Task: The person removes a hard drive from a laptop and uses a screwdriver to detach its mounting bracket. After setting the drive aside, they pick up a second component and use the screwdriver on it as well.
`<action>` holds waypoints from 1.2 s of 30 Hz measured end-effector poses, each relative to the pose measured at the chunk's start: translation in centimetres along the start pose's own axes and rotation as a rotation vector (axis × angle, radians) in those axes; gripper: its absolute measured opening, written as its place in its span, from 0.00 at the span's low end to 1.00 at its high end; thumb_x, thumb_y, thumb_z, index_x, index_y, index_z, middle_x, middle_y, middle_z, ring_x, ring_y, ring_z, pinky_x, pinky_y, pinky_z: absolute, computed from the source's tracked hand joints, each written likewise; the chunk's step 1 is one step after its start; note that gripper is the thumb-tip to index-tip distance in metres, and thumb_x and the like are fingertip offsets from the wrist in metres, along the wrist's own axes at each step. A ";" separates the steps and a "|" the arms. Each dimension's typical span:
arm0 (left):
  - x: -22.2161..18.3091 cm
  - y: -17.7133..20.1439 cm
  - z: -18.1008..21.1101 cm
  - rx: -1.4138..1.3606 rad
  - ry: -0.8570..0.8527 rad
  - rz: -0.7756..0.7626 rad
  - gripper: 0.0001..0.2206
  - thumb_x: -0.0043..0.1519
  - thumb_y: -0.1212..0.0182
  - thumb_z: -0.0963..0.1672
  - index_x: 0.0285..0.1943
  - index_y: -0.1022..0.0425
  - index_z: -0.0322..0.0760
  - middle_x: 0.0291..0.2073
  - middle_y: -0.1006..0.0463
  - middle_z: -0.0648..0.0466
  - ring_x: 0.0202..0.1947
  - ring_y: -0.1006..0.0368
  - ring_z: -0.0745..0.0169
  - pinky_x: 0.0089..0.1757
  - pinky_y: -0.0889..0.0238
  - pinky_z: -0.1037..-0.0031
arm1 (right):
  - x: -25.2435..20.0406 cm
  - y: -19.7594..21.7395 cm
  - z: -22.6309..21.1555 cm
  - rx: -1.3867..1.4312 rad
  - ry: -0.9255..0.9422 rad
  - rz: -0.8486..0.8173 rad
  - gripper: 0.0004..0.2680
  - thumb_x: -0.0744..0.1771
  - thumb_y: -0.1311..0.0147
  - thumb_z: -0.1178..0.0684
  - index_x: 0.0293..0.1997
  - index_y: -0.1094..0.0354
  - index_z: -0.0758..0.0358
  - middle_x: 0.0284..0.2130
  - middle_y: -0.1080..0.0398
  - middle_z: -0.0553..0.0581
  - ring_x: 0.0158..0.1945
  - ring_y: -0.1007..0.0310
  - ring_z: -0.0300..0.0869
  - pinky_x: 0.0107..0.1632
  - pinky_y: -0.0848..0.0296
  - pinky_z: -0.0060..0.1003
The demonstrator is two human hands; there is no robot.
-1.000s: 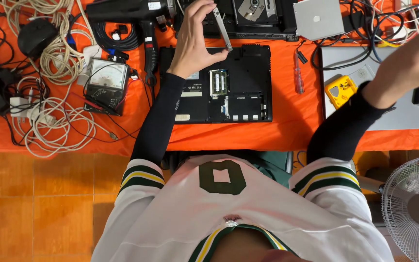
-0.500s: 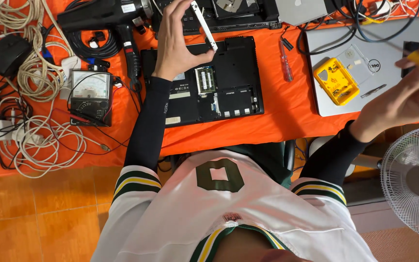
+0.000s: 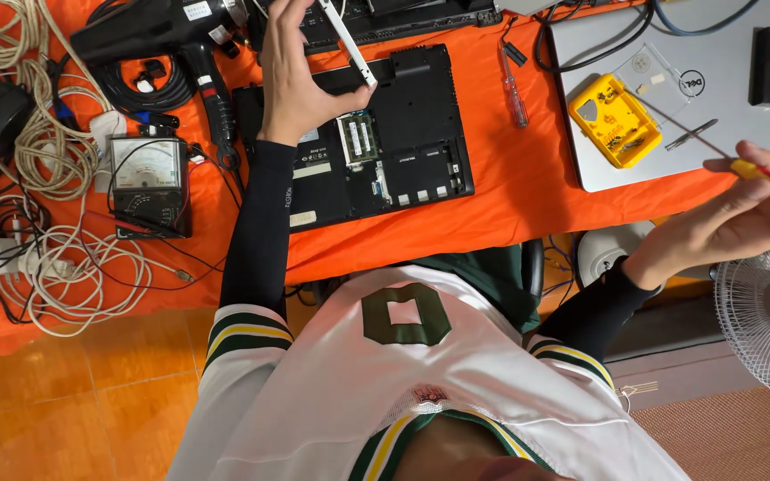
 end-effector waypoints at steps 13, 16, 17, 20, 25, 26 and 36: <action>-0.4 -0.3 -0.6 -0.029 0.006 -0.005 0.46 0.56 0.14 0.52 0.75 0.46 0.34 0.66 0.40 0.48 0.54 0.33 0.54 0.46 0.32 0.67 | -4.6 4.3 4.7 0.015 -0.250 0.114 0.09 0.79 0.56 0.51 0.63 0.46 0.66 0.53 0.28 0.67 0.45 0.27 0.45 0.49 0.25 0.39; -0.6 -0.5 -0.8 -0.004 0.006 -0.002 0.47 0.56 0.14 0.52 0.74 0.46 0.33 0.65 0.41 0.47 0.53 0.33 0.54 0.47 0.32 0.67 | -5.2 4.7 5.5 0.056 -0.272 0.107 0.10 0.79 0.56 0.51 0.63 0.46 0.67 0.54 0.29 0.66 0.45 0.28 0.44 0.49 0.27 0.39; -0.8 -0.7 -1.3 -0.001 0.010 0.000 0.47 0.56 0.14 0.52 0.74 0.46 0.33 0.65 0.41 0.47 0.53 0.33 0.54 0.47 0.32 0.67 | -5.2 4.6 5.6 0.059 -0.272 0.103 0.10 0.79 0.56 0.51 0.63 0.46 0.67 0.54 0.29 0.66 0.45 0.28 0.44 0.49 0.27 0.39; -1.6 -1.2 -1.9 0.041 0.024 -0.007 0.46 0.53 0.16 0.52 0.73 0.46 0.32 0.60 0.40 0.48 0.52 0.34 0.56 0.49 0.33 0.65 | -5.4 4.8 5.5 0.036 -0.275 0.097 0.09 0.79 0.56 0.50 0.61 0.45 0.67 0.53 0.28 0.66 0.45 0.28 0.44 0.49 0.27 0.38; -1.5 -1.2 -2.1 -0.029 0.061 -0.033 0.37 0.55 0.20 0.48 0.64 0.44 0.33 0.55 0.40 0.49 0.58 0.37 0.54 0.55 0.36 0.62 | -5.3 5.0 5.6 0.044 -0.271 0.156 0.10 0.78 0.56 0.49 0.60 0.44 0.67 0.53 0.27 0.68 0.48 0.26 0.45 0.51 0.23 0.41; -1.5 -1.2 -1.6 -0.077 0.052 -0.065 0.37 0.55 0.20 0.48 0.64 0.44 0.33 0.55 0.40 0.49 0.58 0.37 0.54 0.55 0.36 0.62 | -5.1 5.2 5.1 -0.011 -0.286 0.170 0.10 0.78 0.56 0.49 0.60 0.44 0.67 0.53 0.27 0.68 0.48 0.26 0.45 0.51 0.23 0.41; -0.4 -0.2 -0.4 -0.045 -0.031 -0.087 0.48 0.58 0.19 0.47 0.80 0.57 0.46 0.73 0.55 0.59 0.70 0.44 0.63 0.57 0.34 0.69 | -4.0 4.8 4.7 0.107 -0.213 0.149 0.07 0.76 0.55 0.50 0.56 0.44 0.60 0.42 0.29 0.63 0.37 0.24 0.46 0.44 0.22 0.41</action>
Point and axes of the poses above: each hand's wrist, its own x-axis towards the middle knuckle, its own y-axis out of the back of the hand, z = x × y, the point moved 10 cm from there along x, towards the middle knuckle
